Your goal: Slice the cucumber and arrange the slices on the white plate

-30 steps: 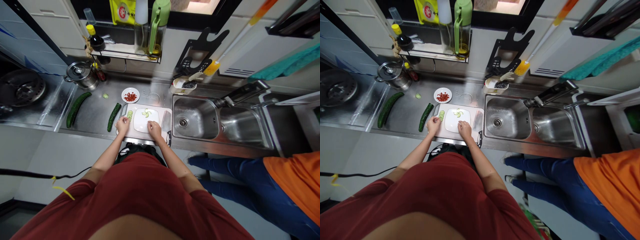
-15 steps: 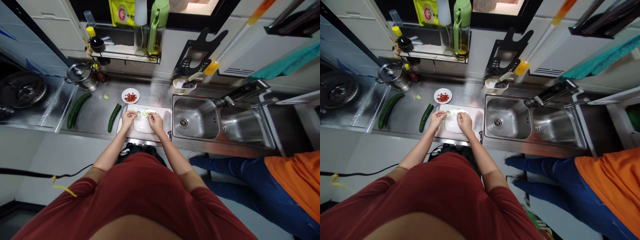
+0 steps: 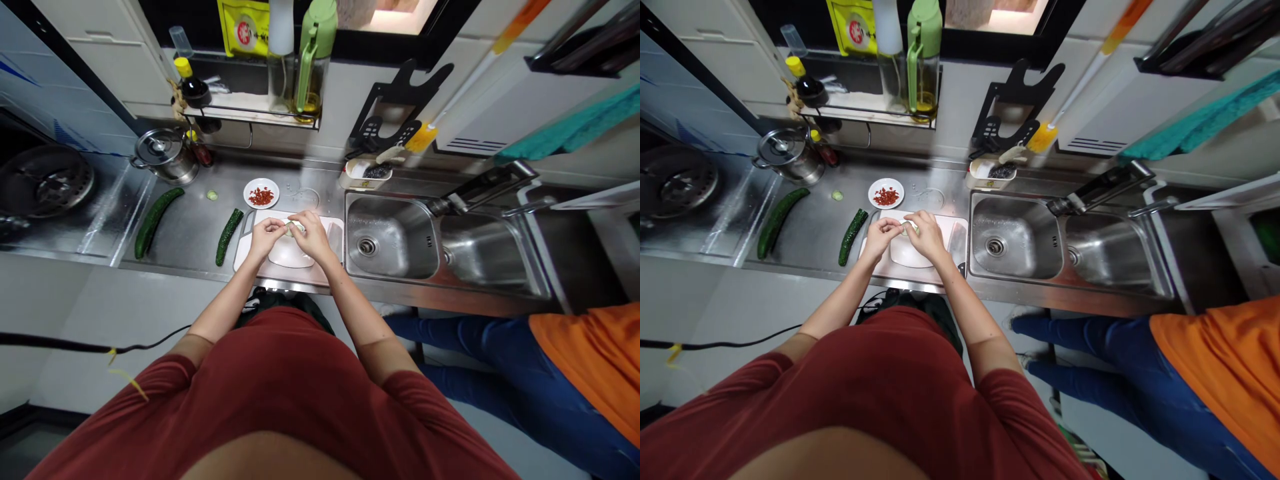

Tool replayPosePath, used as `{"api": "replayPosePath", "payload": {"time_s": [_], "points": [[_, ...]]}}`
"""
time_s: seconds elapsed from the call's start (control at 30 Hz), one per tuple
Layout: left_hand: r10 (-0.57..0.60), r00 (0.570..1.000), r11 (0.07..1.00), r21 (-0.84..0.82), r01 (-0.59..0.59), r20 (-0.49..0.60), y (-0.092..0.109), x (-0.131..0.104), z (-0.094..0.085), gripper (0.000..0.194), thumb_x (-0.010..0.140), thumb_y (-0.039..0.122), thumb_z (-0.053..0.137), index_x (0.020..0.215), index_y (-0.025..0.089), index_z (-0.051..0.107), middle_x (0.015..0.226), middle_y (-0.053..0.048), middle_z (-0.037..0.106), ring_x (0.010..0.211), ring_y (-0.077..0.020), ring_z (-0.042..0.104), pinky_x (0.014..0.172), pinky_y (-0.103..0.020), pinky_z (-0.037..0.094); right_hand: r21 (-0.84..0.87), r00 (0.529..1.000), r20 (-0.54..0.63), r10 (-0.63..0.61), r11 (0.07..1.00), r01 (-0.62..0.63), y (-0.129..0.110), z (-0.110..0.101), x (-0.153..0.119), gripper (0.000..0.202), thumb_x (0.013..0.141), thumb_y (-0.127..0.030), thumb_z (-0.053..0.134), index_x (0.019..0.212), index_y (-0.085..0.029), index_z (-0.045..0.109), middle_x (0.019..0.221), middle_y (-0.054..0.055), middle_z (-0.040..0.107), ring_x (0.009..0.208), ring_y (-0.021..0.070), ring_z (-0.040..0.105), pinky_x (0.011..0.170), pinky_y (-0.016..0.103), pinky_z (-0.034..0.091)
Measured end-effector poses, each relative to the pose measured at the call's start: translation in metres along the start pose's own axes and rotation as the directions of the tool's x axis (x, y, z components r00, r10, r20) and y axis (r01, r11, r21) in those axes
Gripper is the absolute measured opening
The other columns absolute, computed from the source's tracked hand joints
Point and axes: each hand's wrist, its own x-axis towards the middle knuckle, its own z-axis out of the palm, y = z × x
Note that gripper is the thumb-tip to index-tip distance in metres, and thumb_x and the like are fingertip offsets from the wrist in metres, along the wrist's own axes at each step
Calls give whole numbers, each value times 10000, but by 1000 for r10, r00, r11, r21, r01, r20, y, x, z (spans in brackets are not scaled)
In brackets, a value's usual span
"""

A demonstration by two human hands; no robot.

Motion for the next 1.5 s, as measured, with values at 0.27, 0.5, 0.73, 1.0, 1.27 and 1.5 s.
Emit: {"api": "replayPosePath", "payload": {"time_s": [0.27,0.5,0.73,1.0,1.27,1.5], "points": [[23,999,1000,8,-23,30,-5,1,0,221,646,285,780,776,151,661,769,-20,661,690,-109,593,704,-250,469,-14,999,54,2,1000,-1,0,1,-1,207,951,-307,474,990,-238,666,1002,65,604,996,247,507,897,385,398],[44,999,999,29,-45,29,-3,0,1,237,653,307,782,791,159,657,802,-21,659,701,-107,580,699,-242,460,-9,998,63,13,1000,-12,-3,-1,-1,209,956,-297,447,945,-223,643,988,68,601,976,241,498,891,371,383],[-260,960,963,-96,251,-103,3,-3,3,348,736,471,701,922,188,621,707,-11,640,559,-83,533,515,-195,369,8,999,30,-18,1000,17,-5,-7,6,213,966,-296,435,943,-222,634,978,65,603,991,236,508,922,377,374],[-597,728,660,-310,684,336,18,-3,6,471,682,603,712,888,193,607,731,-42,662,508,-111,561,434,-211,364,40,1000,7,-26,999,25,-4,-8,5,234,971,-321,427,963,-230,642,990,60,609,992,237,510,937,398,381],[-548,762,652,-394,648,345,18,3,7,414,659,356,796,1011,222,623,749,17,647,517,-60,550,426,-167,333,53,998,0,-60,997,60,-4,-11,1,238,975,-327,429,980,-228,645,992,65,603,994,236,506,931,400,383],[-451,867,811,-309,497,210,18,6,4,523,632,276,805,1109,238,594,813,7,658,574,-55,552,443,-152,329,48,999,6,-51,998,50,-3,-12,-1,246,979,-333,422,976,-238,648,995,64,606,1003,239,511,934,406,383]]}}
